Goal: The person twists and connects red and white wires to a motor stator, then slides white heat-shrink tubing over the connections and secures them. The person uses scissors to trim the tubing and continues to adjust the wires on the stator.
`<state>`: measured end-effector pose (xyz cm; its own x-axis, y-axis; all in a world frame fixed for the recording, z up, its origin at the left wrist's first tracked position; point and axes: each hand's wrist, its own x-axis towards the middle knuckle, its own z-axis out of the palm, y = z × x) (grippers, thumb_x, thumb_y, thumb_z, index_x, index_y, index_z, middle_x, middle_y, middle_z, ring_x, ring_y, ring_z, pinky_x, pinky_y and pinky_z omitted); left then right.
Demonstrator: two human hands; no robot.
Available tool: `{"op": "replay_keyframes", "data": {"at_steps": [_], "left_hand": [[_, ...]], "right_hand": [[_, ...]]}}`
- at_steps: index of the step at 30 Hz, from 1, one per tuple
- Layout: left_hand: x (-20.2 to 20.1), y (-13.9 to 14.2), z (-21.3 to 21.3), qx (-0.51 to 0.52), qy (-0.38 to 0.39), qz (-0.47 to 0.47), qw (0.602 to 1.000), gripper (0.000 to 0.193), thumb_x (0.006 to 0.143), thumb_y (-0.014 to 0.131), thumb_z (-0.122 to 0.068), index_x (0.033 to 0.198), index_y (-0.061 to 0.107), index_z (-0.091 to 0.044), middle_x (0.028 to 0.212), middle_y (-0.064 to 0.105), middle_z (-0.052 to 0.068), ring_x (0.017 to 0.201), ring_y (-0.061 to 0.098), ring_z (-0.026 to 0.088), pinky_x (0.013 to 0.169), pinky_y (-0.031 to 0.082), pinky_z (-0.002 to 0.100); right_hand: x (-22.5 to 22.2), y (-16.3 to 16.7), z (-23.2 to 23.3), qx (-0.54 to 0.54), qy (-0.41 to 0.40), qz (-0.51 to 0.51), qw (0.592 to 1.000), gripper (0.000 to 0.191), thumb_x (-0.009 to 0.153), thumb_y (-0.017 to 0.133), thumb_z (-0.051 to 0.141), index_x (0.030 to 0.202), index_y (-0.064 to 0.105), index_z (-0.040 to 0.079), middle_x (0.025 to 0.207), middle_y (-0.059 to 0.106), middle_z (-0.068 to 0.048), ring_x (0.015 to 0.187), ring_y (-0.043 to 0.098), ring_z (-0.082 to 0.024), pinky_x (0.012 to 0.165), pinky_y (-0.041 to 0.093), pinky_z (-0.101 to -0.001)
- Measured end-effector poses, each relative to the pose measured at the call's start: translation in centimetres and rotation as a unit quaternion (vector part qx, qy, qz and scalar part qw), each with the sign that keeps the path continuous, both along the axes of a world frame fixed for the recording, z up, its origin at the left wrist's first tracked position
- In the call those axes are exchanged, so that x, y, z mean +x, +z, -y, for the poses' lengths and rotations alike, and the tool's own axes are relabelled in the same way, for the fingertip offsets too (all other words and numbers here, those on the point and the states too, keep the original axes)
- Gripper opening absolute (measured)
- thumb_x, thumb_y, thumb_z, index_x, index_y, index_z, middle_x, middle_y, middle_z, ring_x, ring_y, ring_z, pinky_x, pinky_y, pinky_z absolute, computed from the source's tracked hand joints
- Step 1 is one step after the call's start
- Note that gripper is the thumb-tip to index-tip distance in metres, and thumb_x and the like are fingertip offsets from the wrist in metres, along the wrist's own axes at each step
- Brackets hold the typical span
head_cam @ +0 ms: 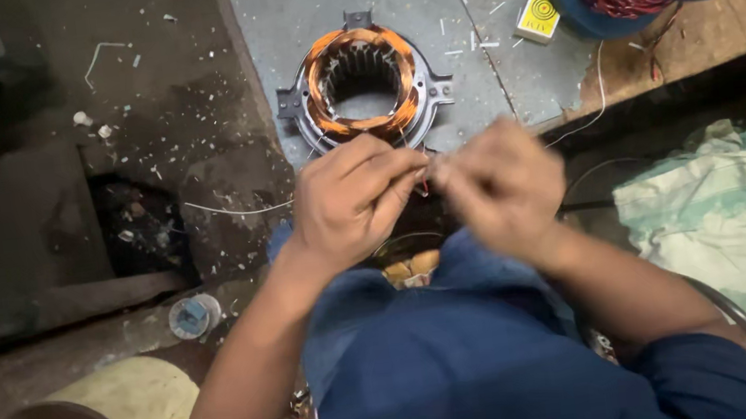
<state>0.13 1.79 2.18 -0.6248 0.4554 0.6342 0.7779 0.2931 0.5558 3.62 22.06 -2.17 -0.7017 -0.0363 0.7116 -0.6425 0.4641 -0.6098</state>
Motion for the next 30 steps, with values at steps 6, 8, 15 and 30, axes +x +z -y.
{"op": "replay_keyframes", "data": {"at_steps": [6,8,15,30], "left_hand": [[0.1,0.1,0.0,0.001,0.007,0.020,1.000,0.012,0.093,0.077,-0.004,0.103,0.070,-0.005,0.091,0.067,0.009,0.075,0.069,0.026,0.066,0.055,0.037],[0.2,0.1,-0.1,-0.001,0.008,0.027,1.000,0.013,0.093,0.077,-0.005,0.104,0.070,-0.005,0.092,0.067,0.010,0.077,0.069,0.029,0.068,0.055,0.038],[0.2,-0.1,0.0,-0.004,0.004,0.039,0.999,0.013,0.095,0.075,-0.005,0.105,0.068,-0.006,0.092,0.065,0.011,0.077,0.068,0.031,0.068,0.054,0.039],[0.3,-0.8,-0.3,0.045,0.000,0.060,0.997,0.013,0.092,0.076,-0.004,0.105,0.071,-0.004,0.094,0.069,0.010,0.078,0.072,0.025,0.067,0.057,0.035]], "right_hand": [[-0.1,0.1,0.6,0.060,-0.006,-0.041,0.997,0.014,0.085,0.082,-0.002,0.086,0.069,0.001,0.078,0.065,-0.010,0.068,0.060,-0.023,0.064,0.046,-0.0351],[0.2,0.2,0.8,0.021,-0.006,0.013,1.000,0.012,0.089,0.080,-0.003,0.088,0.070,0.003,0.082,0.068,-0.009,0.070,0.062,-0.021,0.067,0.048,-0.0328],[0.0,0.7,0.7,-0.034,0.021,0.056,0.998,0.009,0.091,0.079,-0.003,0.099,0.073,-0.002,0.091,0.070,-0.011,0.077,0.066,-0.021,0.071,0.053,-0.0293],[0.9,0.2,0.5,-0.018,0.070,0.000,0.997,0.013,0.086,0.080,-0.003,0.096,0.072,-0.001,0.090,0.070,-0.010,0.078,0.066,-0.023,0.071,0.052,-0.0335]]}}
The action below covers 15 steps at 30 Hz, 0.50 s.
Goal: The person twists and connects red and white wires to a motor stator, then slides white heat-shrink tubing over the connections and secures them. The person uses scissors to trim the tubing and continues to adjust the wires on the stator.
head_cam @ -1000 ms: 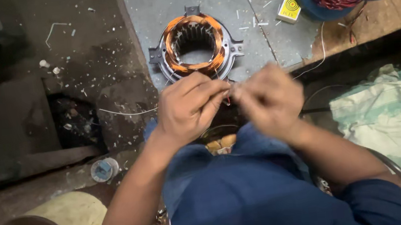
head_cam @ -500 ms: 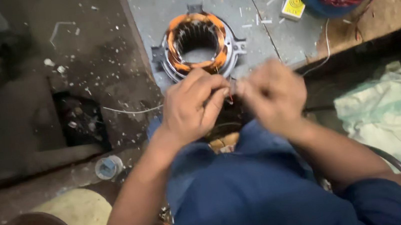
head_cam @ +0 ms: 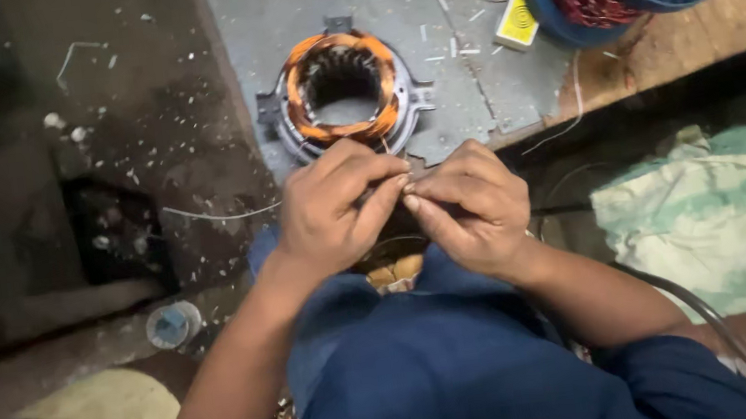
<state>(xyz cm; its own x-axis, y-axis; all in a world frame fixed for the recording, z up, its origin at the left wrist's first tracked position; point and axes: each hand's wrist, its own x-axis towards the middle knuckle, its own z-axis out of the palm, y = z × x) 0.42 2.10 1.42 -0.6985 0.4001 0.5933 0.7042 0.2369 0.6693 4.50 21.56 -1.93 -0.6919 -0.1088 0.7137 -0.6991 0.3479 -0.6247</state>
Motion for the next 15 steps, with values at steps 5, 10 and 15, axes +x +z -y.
{"op": "replay_keyframes", "data": {"at_steps": [5,10,15], "left_hand": [[-0.3,0.0,0.0,-0.030,-0.008,-0.028,0.999,0.013,0.092,0.078,-0.003,0.104,0.072,-0.003,0.092,0.069,0.010,0.076,0.071,0.026,0.067,0.055,0.036],[-0.5,0.0,0.0,-0.040,0.002,-0.044,0.998,0.013,0.090,0.078,-0.003,0.101,0.071,-0.002,0.090,0.069,0.011,0.074,0.070,0.027,0.065,0.055,0.036],[-0.5,0.3,-0.1,-0.033,-0.005,-0.052,0.998,0.013,0.093,0.076,-0.003,0.104,0.069,-0.002,0.092,0.069,0.011,0.077,0.071,0.028,0.067,0.055,0.037]], "right_hand": [[-1.1,0.5,-0.7,0.026,-0.037,-0.024,0.999,0.014,0.084,0.081,-0.003,0.094,0.073,0.000,0.087,0.071,-0.010,0.076,0.065,-0.022,0.068,0.049,-0.0324],[-1.2,0.7,-0.4,0.033,0.001,-0.012,0.999,0.014,0.084,0.081,0.001,0.094,0.070,0.001,0.088,0.068,-0.011,0.078,0.066,-0.024,0.074,0.052,-0.0344],[-1.1,0.8,-0.6,0.058,-0.038,-0.001,0.998,0.013,0.087,0.082,0.002,0.093,0.070,0.001,0.087,0.068,-0.010,0.075,0.063,-0.025,0.066,0.051,-0.0334]]}}
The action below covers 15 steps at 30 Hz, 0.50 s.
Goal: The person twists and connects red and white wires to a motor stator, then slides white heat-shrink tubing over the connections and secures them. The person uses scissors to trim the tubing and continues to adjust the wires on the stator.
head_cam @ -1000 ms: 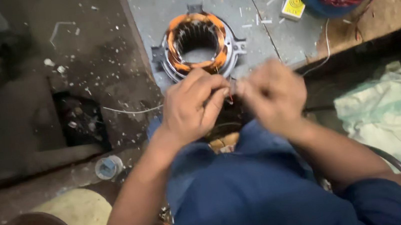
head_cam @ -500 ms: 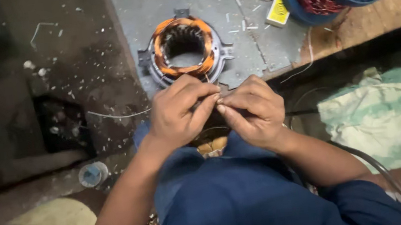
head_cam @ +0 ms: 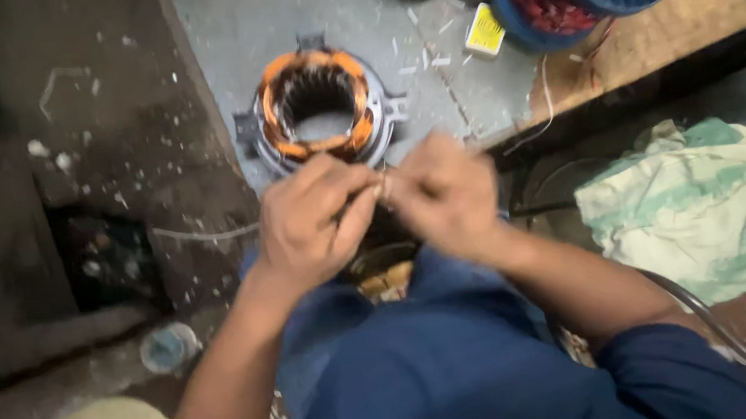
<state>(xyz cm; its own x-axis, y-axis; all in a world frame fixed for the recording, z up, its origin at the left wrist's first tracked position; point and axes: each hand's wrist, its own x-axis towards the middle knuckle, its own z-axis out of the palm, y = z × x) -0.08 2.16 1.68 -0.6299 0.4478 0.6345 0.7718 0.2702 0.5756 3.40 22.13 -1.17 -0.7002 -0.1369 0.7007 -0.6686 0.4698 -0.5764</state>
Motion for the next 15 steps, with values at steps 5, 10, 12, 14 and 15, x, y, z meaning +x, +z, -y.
{"op": "replay_keyframes", "data": {"at_steps": [5,10,12,14,15], "left_hand": [[0.21,0.01,-0.09,-0.001,0.007,0.031,1.000,0.012,0.092,0.077,-0.004,0.102,0.071,-0.004,0.089,0.069,0.011,0.075,0.070,0.027,0.065,0.054,0.036],[0.23,-0.16,0.01,0.003,0.006,0.045,0.999,0.011,0.091,0.076,-0.004,0.100,0.072,-0.004,0.088,0.069,0.011,0.072,0.070,0.025,0.063,0.053,0.035],[0.22,-0.14,0.07,0.007,0.002,0.060,0.998,0.011,0.092,0.075,-0.003,0.102,0.071,-0.004,0.091,0.069,0.010,0.076,0.072,0.025,0.065,0.054,0.034],[0.16,-0.12,0.03,0.007,0.003,0.043,0.999,0.011,0.091,0.076,-0.003,0.101,0.071,-0.003,0.090,0.069,0.011,0.075,0.071,0.026,0.066,0.055,0.035],[0.06,-0.12,-0.02,0.006,0.003,0.034,0.999,0.011,0.091,0.076,-0.003,0.100,0.070,-0.003,0.089,0.068,0.012,0.075,0.071,0.026,0.066,0.055,0.036]], "right_hand": [[-0.08,-0.76,-0.15,0.018,-0.044,0.018,0.999,0.014,0.085,0.083,0.000,0.085,0.069,0.002,0.078,0.062,-0.010,0.068,0.060,-0.024,0.061,0.047,-0.0353],[0.10,-1.06,0.18,-0.066,0.012,0.016,0.998,0.008,0.088,0.079,-0.001,0.092,0.073,0.002,0.086,0.069,-0.010,0.074,0.067,-0.020,0.066,0.053,-0.0311],[0.13,-0.88,0.25,-0.093,-0.001,0.096,0.991,0.006,0.089,0.078,-0.002,0.090,0.074,0.002,0.086,0.071,-0.009,0.076,0.067,-0.021,0.069,0.053,-0.0318],[0.05,-0.69,0.24,-0.100,0.016,0.099,0.990,0.005,0.089,0.078,-0.002,0.091,0.074,0.001,0.086,0.071,-0.009,0.076,0.066,-0.020,0.071,0.053,-0.0321],[0.03,-0.62,0.19,-0.093,0.038,0.071,0.992,0.007,0.088,0.079,-0.001,0.092,0.074,0.001,0.085,0.070,-0.010,0.076,0.066,-0.020,0.071,0.053,-0.0321]]}}
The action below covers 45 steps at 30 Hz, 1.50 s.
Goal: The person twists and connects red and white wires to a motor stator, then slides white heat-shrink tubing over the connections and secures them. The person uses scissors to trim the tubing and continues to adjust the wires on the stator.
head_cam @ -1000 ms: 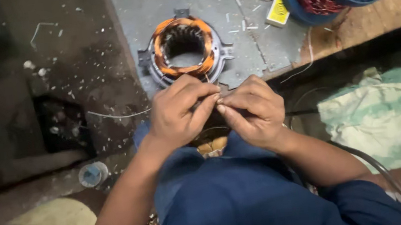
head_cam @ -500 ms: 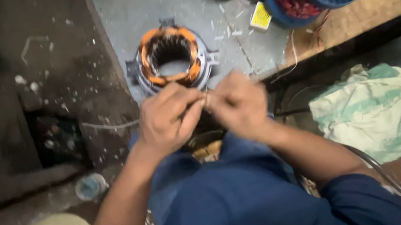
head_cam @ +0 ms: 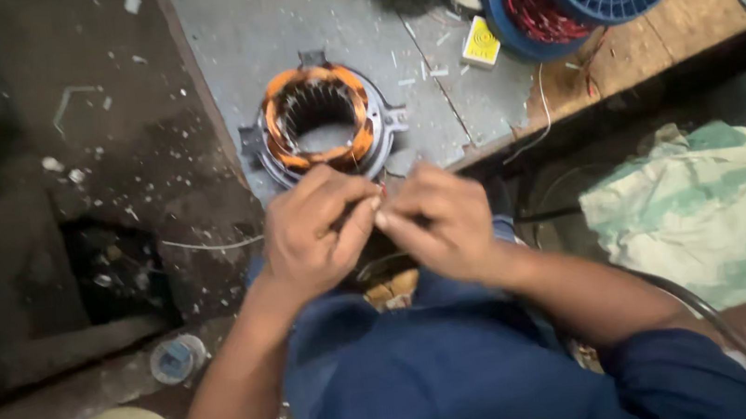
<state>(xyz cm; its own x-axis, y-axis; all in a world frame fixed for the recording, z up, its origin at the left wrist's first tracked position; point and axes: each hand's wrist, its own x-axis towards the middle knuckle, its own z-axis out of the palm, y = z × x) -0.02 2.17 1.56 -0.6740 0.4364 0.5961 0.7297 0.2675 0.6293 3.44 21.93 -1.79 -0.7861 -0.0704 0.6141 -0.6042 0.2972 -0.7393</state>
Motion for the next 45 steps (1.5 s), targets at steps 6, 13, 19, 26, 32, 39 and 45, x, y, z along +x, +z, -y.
{"op": "replay_keyframes", "data": {"at_steps": [6,13,19,26,32,39,45], "left_hand": [[0.2,-0.1,0.0,-0.004,0.005,0.004,1.000,0.012,0.091,0.076,-0.003,0.102,0.070,-0.002,0.092,0.069,0.013,0.078,0.071,0.029,0.068,0.056,0.036],[0.4,0.0,0.1,-0.011,0.007,0.021,1.000,0.010,0.091,0.075,-0.002,0.100,0.071,-0.003,0.090,0.068,0.012,0.076,0.069,0.028,0.066,0.053,0.036],[0.4,-0.1,0.0,-0.002,0.010,0.038,0.999,0.010,0.092,0.075,-0.002,0.101,0.071,-0.003,0.089,0.068,0.011,0.075,0.069,0.025,0.066,0.053,0.035],[1.9,-0.2,-0.1,0.037,0.058,0.097,0.993,0.014,0.094,0.075,-0.003,0.108,0.075,-0.002,0.094,0.071,0.011,0.079,0.071,0.021,0.071,0.055,0.029],[3.1,-0.5,0.5,0.101,0.076,0.145,0.981,0.029,0.096,0.069,0.000,0.125,0.069,-0.002,0.110,0.074,0.012,0.091,0.073,0.014,0.075,0.057,0.025],[3.0,-1.1,0.0,0.107,0.080,0.232,0.963,0.032,0.095,0.070,0.000,0.126,0.067,-0.001,0.098,0.075,0.007,0.078,0.069,0.006,0.067,0.055,0.021],[2.7,-1.3,0.3,0.112,0.068,0.168,0.977,0.016,0.095,0.071,0.001,0.111,0.069,-0.003,0.100,0.076,0.006,0.090,0.077,0.012,0.079,0.060,0.026]], "right_hand": [[0.3,-0.3,0.1,-0.009,-0.005,0.005,1.000,0.010,0.089,0.079,0.001,0.096,0.072,0.001,0.085,0.068,-0.010,0.075,0.066,-0.019,0.067,0.052,-0.0312],[0.6,-0.6,0.2,0.066,-0.042,0.007,0.997,0.010,0.088,0.080,0.005,0.090,0.071,0.003,0.084,0.066,-0.011,0.074,0.064,-0.021,0.068,0.051,-0.0324],[0.8,-1.0,0.5,-0.063,-0.053,0.109,0.991,0.003,0.095,0.074,0.003,0.091,0.073,0.002,0.085,0.068,-0.008,0.076,0.064,-0.019,0.071,0.052,-0.0327],[-4.6,4.5,-3.4,0.118,-0.168,-0.055,0.977,0.015,0.099,0.085,0.006,0.107,0.073,0.003,0.092,0.068,-0.011,0.076,0.064,-0.022,0.070,0.050,-0.0331],[-2.7,5.3,-3.1,0.183,0.000,-0.009,0.983,0.047,0.095,0.081,0.010,0.137,0.061,0.006,0.129,0.069,-0.014,0.117,0.069,-0.030,0.101,0.055,-0.0392],[-0.7,0.7,0.2,0.035,0.016,0.080,0.996,0.020,0.094,0.079,0.005,0.112,0.069,0.003,0.102,0.074,-0.010,0.090,0.073,-0.019,0.080,0.057,-0.0300],[-0.7,0.2,0.7,0.081,-0.008,0.071,0.994,0.007,0.098,0.075,0.008,0.096,0.069,0.005,0.088,0.071,-0.005,0.079,0.069,-0.019,0.073,0.054,-0.0309]]}}
